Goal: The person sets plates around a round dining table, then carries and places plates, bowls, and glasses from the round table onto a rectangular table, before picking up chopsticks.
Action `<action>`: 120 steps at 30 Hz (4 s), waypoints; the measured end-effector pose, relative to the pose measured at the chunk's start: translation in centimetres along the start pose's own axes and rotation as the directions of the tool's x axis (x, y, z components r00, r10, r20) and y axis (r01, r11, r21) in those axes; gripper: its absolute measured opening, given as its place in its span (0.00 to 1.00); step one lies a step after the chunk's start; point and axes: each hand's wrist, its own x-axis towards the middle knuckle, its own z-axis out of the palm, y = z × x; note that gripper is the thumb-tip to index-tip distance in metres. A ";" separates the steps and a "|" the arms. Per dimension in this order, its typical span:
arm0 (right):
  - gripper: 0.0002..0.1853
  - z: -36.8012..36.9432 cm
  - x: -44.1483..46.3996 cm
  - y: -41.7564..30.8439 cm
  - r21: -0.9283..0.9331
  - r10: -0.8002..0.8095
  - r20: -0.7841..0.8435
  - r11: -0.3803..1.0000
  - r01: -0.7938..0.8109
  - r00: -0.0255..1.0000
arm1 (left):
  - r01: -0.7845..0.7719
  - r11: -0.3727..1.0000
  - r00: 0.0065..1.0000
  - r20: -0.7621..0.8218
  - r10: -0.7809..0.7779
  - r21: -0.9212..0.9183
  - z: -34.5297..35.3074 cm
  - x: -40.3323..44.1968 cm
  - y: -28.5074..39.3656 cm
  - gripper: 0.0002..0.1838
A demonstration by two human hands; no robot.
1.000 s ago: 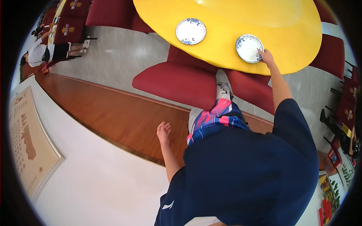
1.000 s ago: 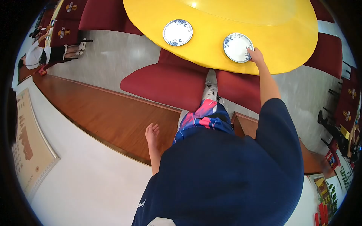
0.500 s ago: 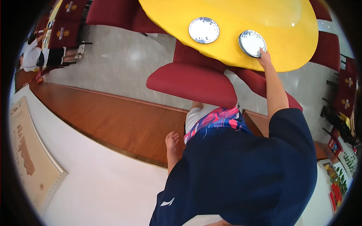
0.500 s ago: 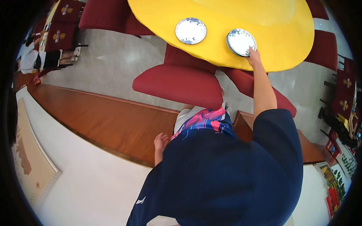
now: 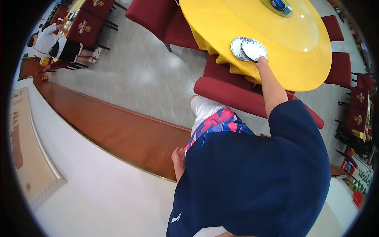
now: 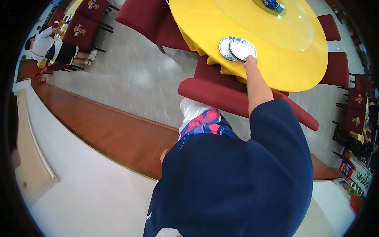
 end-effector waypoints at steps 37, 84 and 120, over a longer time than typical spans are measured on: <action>0.19 8.0 -2.1 8.0 0.079 0.134 -0.903 0.985 -0.150 0.409 | -0.643 0.124 0.760 0.649 -0.022 0.756 -0.3 37.1 57.5 0.21; 0.19 29.5 -4.7 4.1 -0.264 -0.355 0.207 0.877 0.402 0.912 | -0.744 0.631 0.351 0.932 0.089 0.220 65.8 13.5 54.4 0.18; 0.21 88.4 -26.1 41.5 -0.465 0.149 0.731 0.824 0.325 0.666 | -0.417 0.902 0.673 0.629 0.390 -0.113 28.0 44.1 106.6 0.26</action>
